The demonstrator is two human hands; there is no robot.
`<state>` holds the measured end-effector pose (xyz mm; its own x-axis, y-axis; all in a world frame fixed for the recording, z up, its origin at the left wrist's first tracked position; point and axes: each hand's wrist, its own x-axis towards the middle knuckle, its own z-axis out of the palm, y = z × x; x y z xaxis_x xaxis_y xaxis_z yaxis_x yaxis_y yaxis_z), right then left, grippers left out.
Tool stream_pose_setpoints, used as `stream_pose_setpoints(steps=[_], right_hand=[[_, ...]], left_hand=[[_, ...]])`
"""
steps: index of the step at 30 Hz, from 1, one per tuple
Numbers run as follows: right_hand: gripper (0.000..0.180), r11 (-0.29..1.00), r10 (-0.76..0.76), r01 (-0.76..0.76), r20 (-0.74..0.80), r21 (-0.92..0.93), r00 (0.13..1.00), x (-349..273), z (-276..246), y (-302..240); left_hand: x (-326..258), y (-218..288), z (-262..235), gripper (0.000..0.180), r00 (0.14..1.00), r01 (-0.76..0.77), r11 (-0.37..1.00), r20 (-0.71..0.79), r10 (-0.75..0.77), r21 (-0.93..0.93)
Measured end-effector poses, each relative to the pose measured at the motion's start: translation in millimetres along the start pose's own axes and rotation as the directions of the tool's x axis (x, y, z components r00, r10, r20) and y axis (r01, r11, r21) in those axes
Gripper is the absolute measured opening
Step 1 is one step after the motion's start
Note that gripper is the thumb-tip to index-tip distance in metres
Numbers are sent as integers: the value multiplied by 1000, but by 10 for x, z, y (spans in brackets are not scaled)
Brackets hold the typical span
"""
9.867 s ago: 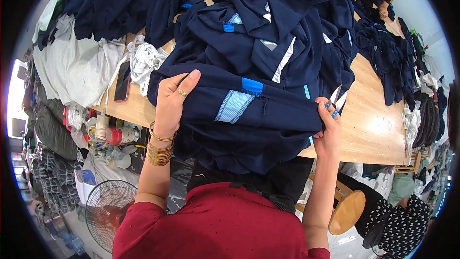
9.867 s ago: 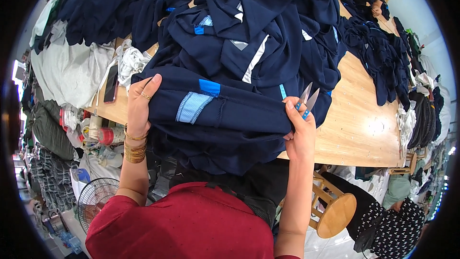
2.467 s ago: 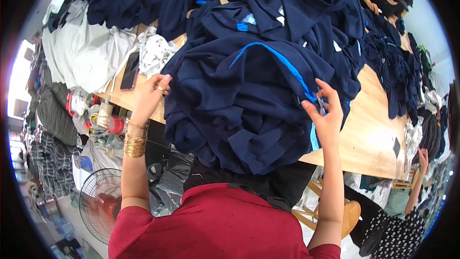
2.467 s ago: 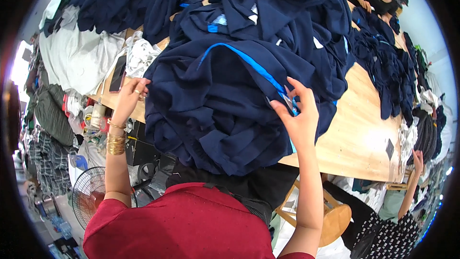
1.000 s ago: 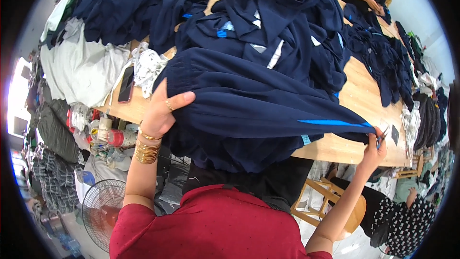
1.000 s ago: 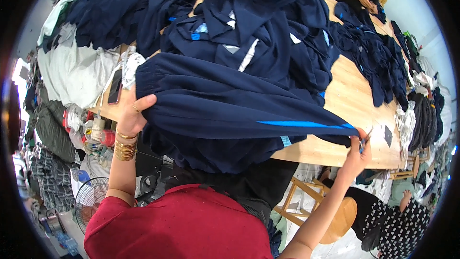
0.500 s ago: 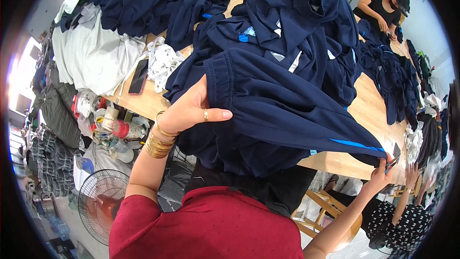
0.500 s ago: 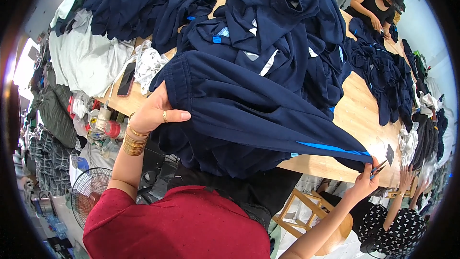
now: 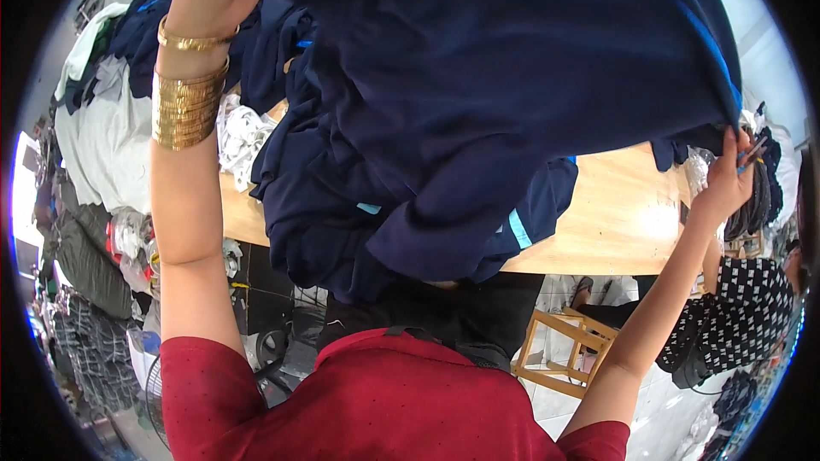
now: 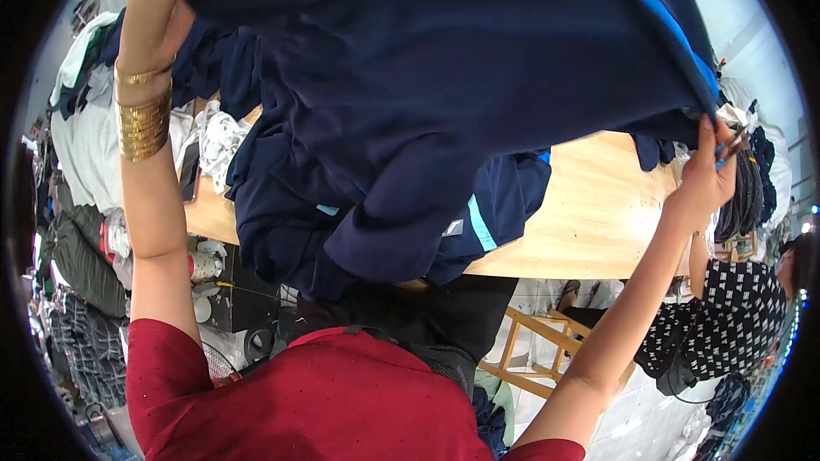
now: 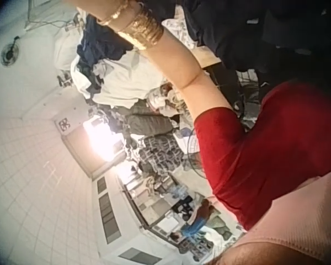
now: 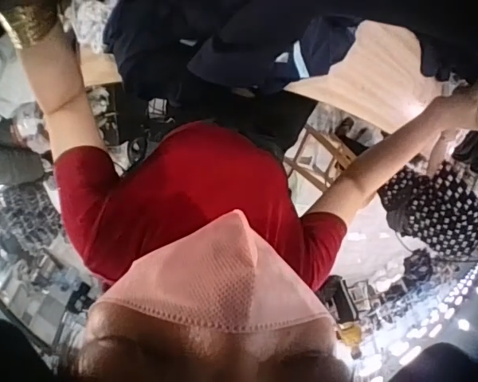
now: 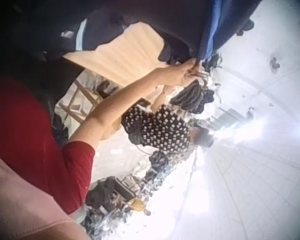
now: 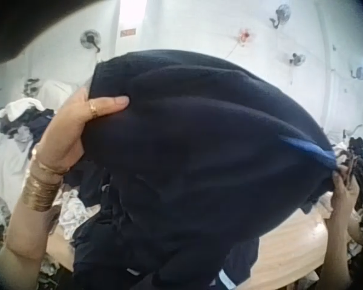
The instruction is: Trimming excess threads and inspecting navy blue athletic pants in a garment factory.
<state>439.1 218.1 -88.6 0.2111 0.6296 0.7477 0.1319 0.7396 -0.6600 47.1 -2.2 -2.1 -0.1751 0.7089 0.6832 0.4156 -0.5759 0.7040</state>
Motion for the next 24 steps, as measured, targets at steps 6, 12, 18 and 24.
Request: stream_pose_setpoints(steps=[6, 12, 18, 24], right_hand=[[14, 883, -3, 239, 503, -404, 864, -940, -295, 753], [34, 573, 610, -161, 287, -804, 739, -1647, -812, 1438], [48, 483, 598, -122, 225, -867, 770, -2013, -854, 1972], [44, 676, 373, 27, 373, -737, 850, -1989, -394, 1131]], left_hand=[[-674, -837, 127, 55, 828, 561, 826, 69, -557, -63], [-1320, -1250, 345, 41, 670, 739, 649, 96, -736, -182], [-1307, -1180, 480, 32, 659, 736, 630, 48, -751, -248], [-1361, -729, 1271, 31, 853, 490, 869, -245, -462, 69]])
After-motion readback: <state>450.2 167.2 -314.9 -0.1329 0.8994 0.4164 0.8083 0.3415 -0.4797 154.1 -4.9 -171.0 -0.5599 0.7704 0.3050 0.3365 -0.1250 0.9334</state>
